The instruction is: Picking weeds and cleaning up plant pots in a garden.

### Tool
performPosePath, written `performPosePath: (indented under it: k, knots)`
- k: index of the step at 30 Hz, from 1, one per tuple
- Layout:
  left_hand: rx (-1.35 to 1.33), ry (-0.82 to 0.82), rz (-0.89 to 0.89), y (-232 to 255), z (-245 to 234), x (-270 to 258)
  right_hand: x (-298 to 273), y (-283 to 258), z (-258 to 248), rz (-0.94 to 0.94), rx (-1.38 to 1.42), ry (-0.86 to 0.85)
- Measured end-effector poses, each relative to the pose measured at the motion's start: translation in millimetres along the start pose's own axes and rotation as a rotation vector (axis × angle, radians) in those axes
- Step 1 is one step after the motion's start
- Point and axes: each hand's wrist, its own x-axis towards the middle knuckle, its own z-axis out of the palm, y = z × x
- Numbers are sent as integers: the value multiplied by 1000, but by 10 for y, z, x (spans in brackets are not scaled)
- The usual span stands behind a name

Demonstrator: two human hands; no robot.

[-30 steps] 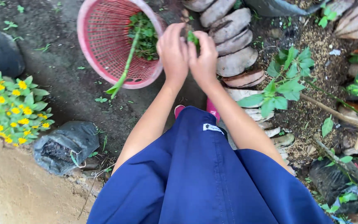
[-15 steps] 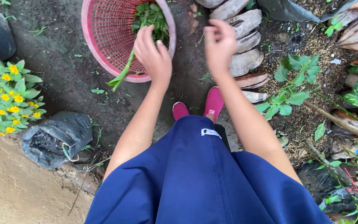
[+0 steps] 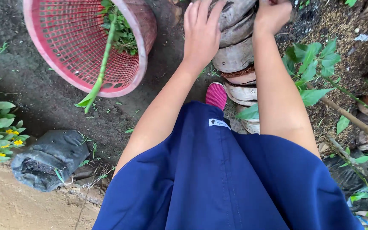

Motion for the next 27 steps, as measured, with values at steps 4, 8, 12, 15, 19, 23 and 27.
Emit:
performPosePath:
  k: [4,8,12,15,19,23,27]
  knots:
    - [39,-75,-4,-37,313,36,53,288,288,-43,-76,182]
    - [32,-97,-46,-40,413,-10,-15,360,216,31,-74,151]
    - [49,-66,-28,-14,258,-28,-146,166,20,31,248,85]
    - [-7,-103,-100,-16,145,-133,-515,-425,-315,-107,325,37]
    - [-6,-129,-212,-41,-41,-342,-1331,-1671,-723,-209,613,-271]
    - [-702,102,-531,-258,-92,-629,-2062,-2781,-959,-427,543,-526]
    - [122,55,-435,58,-833,-372,-2558,-3217,-759,-753,470,-705]
